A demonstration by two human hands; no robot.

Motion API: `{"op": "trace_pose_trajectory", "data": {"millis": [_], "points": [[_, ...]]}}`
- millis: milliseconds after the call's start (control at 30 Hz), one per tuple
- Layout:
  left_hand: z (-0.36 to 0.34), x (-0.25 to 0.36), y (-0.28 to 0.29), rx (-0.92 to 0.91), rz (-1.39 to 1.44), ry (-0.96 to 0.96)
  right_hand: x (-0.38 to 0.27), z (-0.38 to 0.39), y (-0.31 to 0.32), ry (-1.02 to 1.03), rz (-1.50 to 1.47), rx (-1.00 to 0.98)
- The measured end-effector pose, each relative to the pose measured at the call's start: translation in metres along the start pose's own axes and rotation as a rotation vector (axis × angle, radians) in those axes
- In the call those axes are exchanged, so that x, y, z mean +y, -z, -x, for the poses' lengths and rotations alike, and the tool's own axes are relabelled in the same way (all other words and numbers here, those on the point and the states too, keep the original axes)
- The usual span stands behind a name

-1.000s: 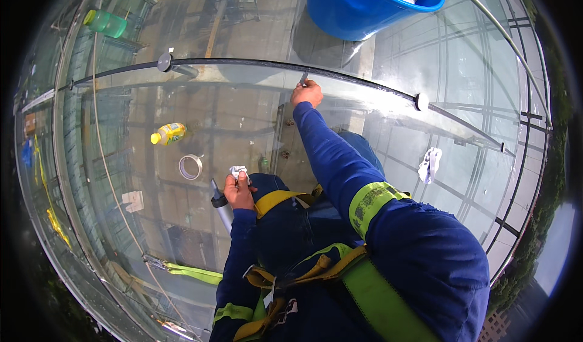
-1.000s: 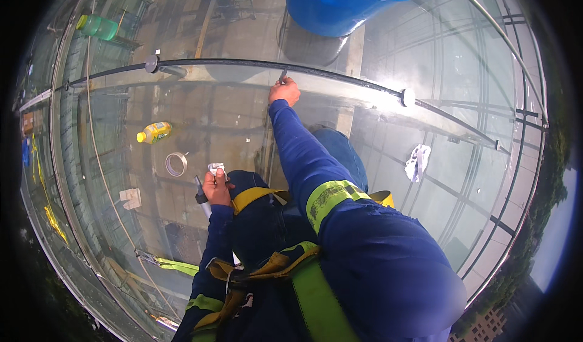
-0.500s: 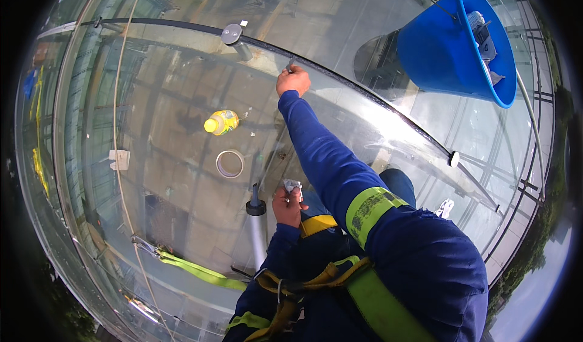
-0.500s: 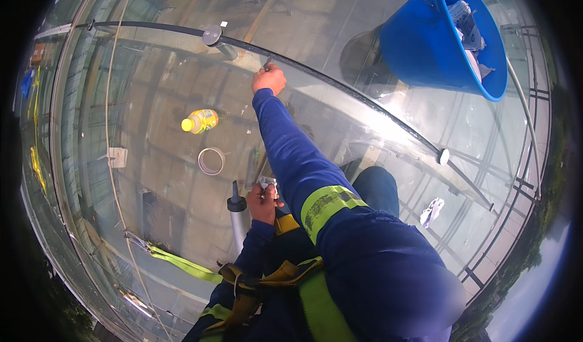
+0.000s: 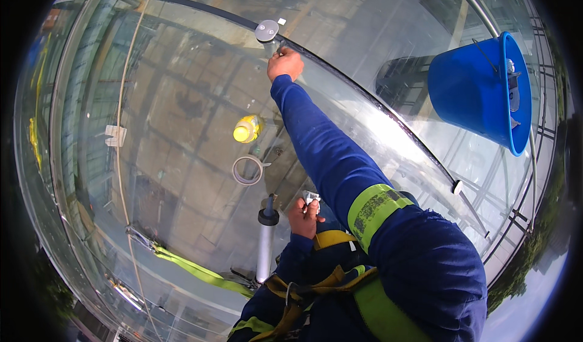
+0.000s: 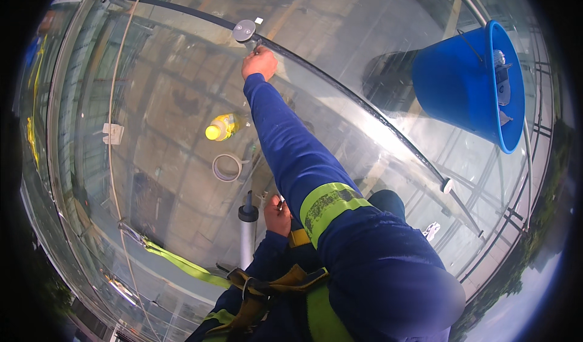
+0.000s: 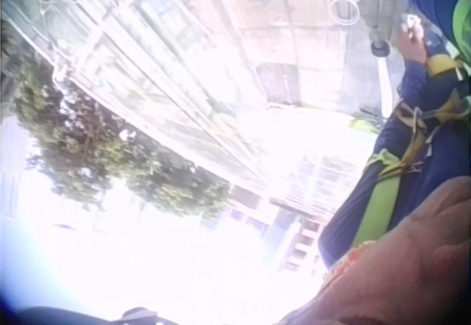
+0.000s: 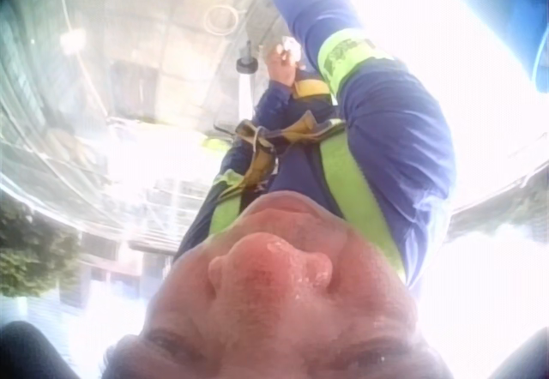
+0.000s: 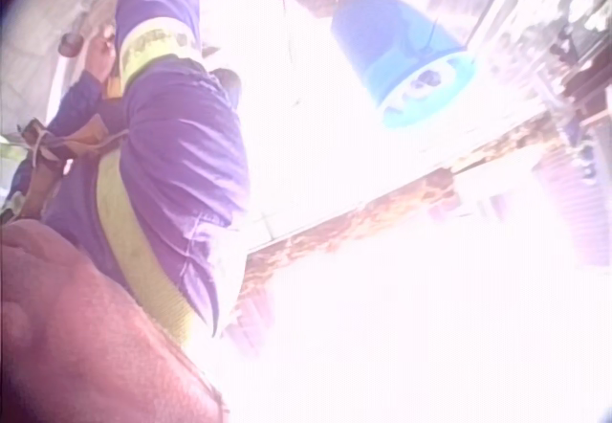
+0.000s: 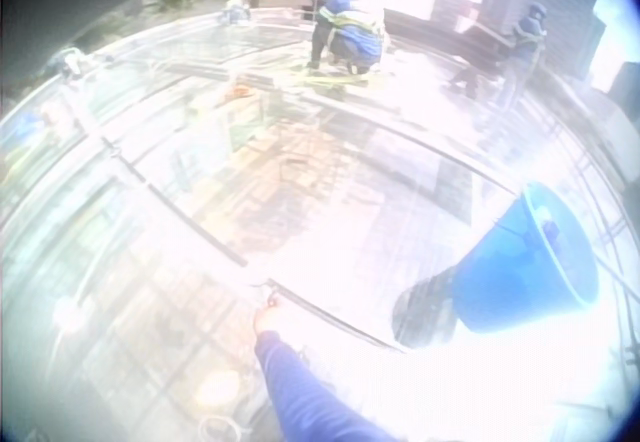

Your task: The person cleans a joint on a glass roof structure using a cloth and then applies a sealant using a small tool, periodically wiping the tool and throwing away used wipes in a blue bucket.

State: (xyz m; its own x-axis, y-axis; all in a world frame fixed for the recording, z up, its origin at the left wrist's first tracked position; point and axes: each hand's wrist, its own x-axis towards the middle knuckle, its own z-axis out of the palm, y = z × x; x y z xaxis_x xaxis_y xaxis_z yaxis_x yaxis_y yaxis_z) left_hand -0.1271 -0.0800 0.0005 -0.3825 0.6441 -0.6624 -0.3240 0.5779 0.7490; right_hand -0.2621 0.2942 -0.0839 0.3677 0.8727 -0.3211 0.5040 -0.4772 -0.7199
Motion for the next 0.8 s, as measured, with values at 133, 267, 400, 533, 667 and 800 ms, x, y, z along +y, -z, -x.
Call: {"op": "trace_pose_trajectory", "data": {"millis": [133, 267, 400, 533, 667, 800], "points": [[0.0, -0.003, -0.002, -0.018, 0.109, 0.038, 0.005, -0.003, -0.004, 0.101, 0.019, 0.008], [-0.004, -0.008, -0.01, -0.028, 0.211, 0.065, 0.045, -0.022, 0.032, 0.194, -0.526, -0.066], [0.001, -0.013, -0.001, 0.025, 0.389, 0.09, 0.101, 0.023, 0.134, 0.061, -0.701, -0.445], [0.007, 0.012, -0.007, -0.018, 0.445, 0.026, 0.126, 0.081, 0.281, 0.164, -0.547, -0.735], [0.038, 0.104, -0.052, -0.32, 0.334, -0.039, 0.107, 0.133, 0.411, 0.355, -0.411, -0.679], [0.097, 0.139, -0.08, -0.515, 0.376, -0.021, 0.084, 0.178, 0.508, 0.841, -0.091, -0.548]]}}
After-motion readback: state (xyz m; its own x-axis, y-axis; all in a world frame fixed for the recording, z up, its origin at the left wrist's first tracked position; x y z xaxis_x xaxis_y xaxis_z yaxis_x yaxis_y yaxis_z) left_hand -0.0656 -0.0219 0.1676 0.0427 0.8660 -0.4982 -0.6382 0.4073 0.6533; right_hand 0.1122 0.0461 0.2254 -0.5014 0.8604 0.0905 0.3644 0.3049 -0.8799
